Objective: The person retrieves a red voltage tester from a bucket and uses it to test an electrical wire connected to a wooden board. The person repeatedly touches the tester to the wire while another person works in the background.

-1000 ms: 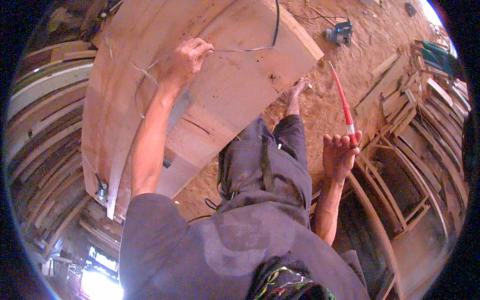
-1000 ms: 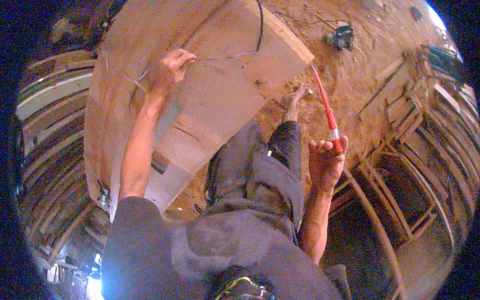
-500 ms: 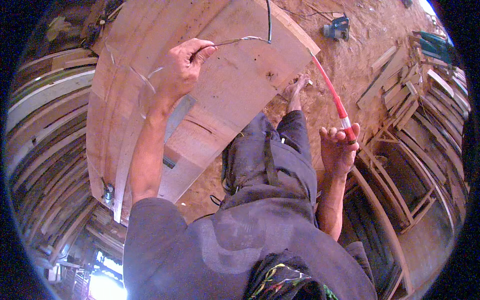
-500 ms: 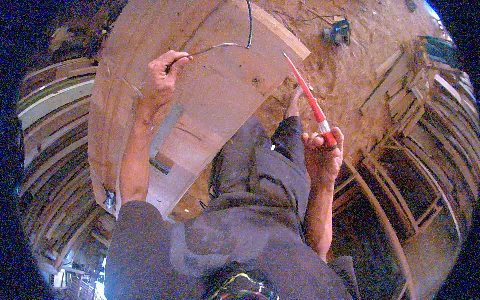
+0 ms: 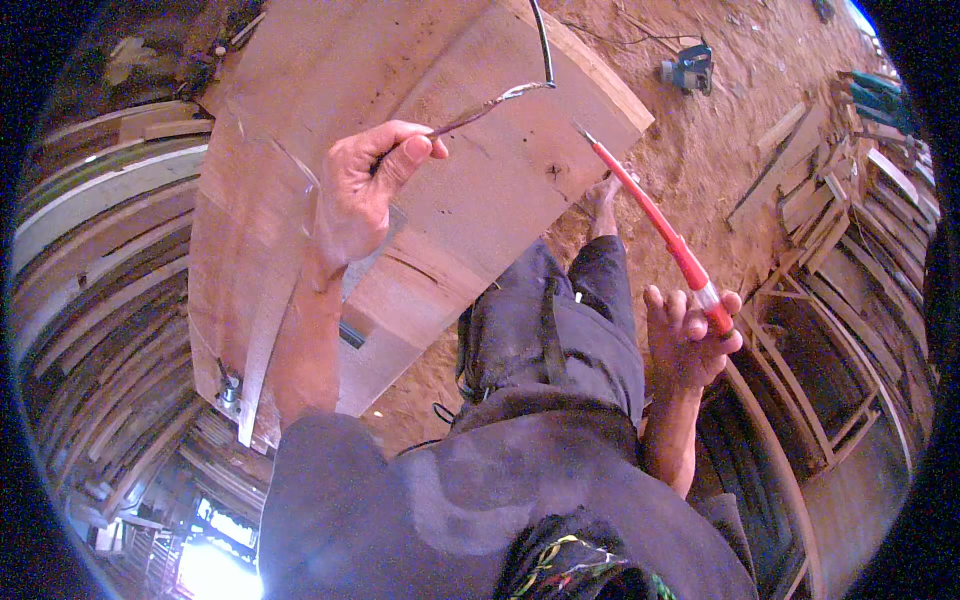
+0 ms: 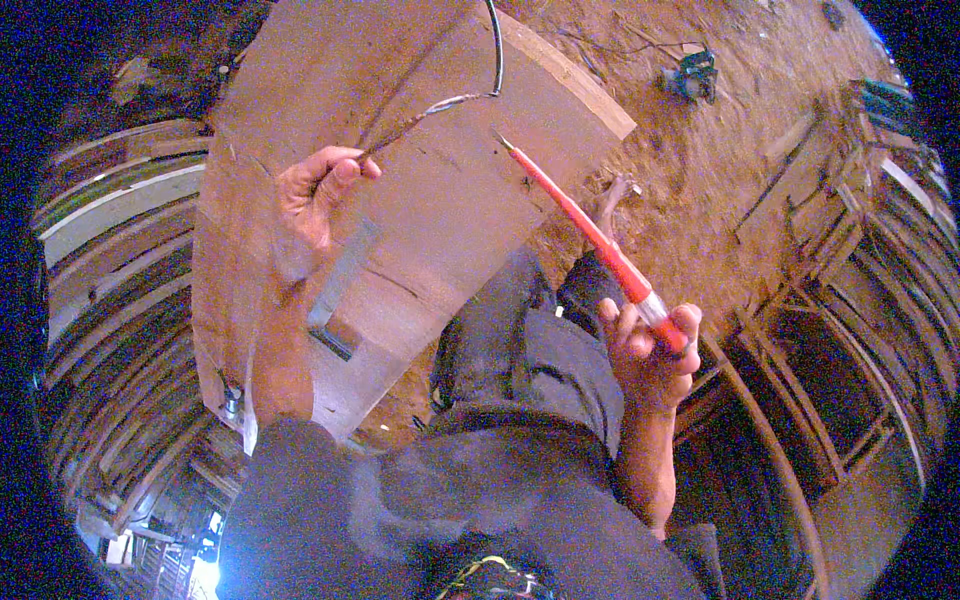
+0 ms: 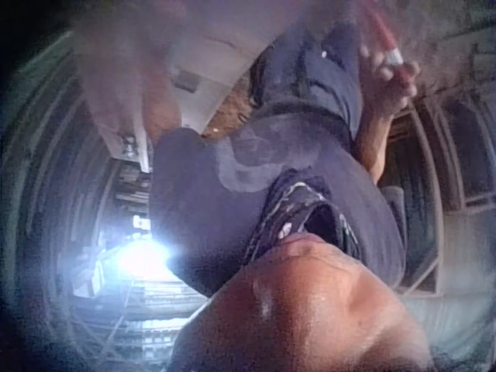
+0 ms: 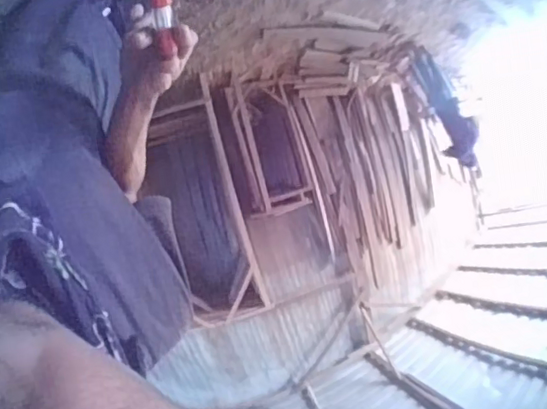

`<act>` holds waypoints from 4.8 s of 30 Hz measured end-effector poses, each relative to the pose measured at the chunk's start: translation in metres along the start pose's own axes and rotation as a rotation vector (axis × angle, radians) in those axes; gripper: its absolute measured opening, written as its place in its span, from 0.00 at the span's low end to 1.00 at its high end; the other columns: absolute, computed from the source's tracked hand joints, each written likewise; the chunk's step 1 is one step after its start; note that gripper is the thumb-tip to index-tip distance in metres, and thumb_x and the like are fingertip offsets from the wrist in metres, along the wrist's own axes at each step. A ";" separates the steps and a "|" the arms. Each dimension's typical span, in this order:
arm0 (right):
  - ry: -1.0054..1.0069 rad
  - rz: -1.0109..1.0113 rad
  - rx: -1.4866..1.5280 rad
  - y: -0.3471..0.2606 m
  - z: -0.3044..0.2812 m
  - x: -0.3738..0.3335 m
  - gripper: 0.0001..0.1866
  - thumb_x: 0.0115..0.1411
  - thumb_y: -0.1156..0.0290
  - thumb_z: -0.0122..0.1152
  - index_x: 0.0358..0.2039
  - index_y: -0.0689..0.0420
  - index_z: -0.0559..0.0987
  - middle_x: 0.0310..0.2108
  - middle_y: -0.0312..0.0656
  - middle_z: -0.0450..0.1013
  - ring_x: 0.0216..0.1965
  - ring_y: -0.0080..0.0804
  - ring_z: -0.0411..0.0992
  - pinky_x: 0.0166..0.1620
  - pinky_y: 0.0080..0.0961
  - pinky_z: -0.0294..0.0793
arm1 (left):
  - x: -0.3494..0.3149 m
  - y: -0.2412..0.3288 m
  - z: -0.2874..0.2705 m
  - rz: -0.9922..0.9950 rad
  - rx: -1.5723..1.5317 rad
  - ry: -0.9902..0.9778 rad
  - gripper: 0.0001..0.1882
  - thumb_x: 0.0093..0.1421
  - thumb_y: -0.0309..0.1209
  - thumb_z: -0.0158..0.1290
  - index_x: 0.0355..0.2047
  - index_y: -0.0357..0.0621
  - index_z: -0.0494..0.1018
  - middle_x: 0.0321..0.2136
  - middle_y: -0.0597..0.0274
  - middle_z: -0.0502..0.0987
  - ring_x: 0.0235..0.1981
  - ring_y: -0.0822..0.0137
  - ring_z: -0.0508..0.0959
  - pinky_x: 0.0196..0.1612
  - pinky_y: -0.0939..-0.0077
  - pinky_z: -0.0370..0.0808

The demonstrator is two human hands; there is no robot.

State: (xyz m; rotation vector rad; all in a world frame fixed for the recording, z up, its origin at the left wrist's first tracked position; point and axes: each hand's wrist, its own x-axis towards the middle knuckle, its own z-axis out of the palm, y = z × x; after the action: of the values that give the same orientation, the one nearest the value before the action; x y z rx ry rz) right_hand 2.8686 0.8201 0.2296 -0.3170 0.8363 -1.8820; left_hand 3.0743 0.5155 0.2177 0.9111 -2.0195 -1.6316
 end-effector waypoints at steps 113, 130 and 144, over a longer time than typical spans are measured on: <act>-0.009 0.063 0.255 0.028 0.002 0.021 0.23 0.61 0.56 0.61 0.54 0.52 0.74 0.33 0.46 0.80 0.38 0.38 0.78 0.57 0.43 0.65 | -0.024 0.014 0.022 -0.257 -0.210 0.067 0.08 0.61 0.30 0.58 0.34 0.36 0.79 0.22 0.73 0.76 0.23 0.85 0.68 0.25 0.89 0.62; 0.009 0.038 0.242 0.023 -0.001 0.012 0.23 0.62 0.57 0.61 0.54 0.53 0.74 0.32 0.47 0.80 0.38 0.40 0.77 0.58 0.46 0.65 | -0.024 0.010 0.033 -0.190 -0.110 0.193 0.02 0.57 0.22 0.59 0.32 0.39 0.78 0.15 0.81 0.63 0.18 0.87 0.57 0.20 0.87 0.50; 0.269 0.166 0.016 0.010 -0.005 0.011 0.18 0.63 0.64 0.61 0.48 0.61 0.76 0.43 0.46 0.77 0.41 0.37 0.78 0.45 0.35 0.78 | -0.020 -0.026 0.045 0.040 0.041 0.179 0.08 0.61 0.29 0.56 0.40 0.42 0.75 0.31 0.70 0.74 0.31 0.79 0.69 0.34 0.82 0.68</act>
State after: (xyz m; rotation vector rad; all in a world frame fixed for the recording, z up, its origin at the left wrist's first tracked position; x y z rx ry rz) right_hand 2.8675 0.8099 0.2176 0.0172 0.9944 -1.7972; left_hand 3.0654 0.5587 0.1840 0.9879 -1.9423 -1.4384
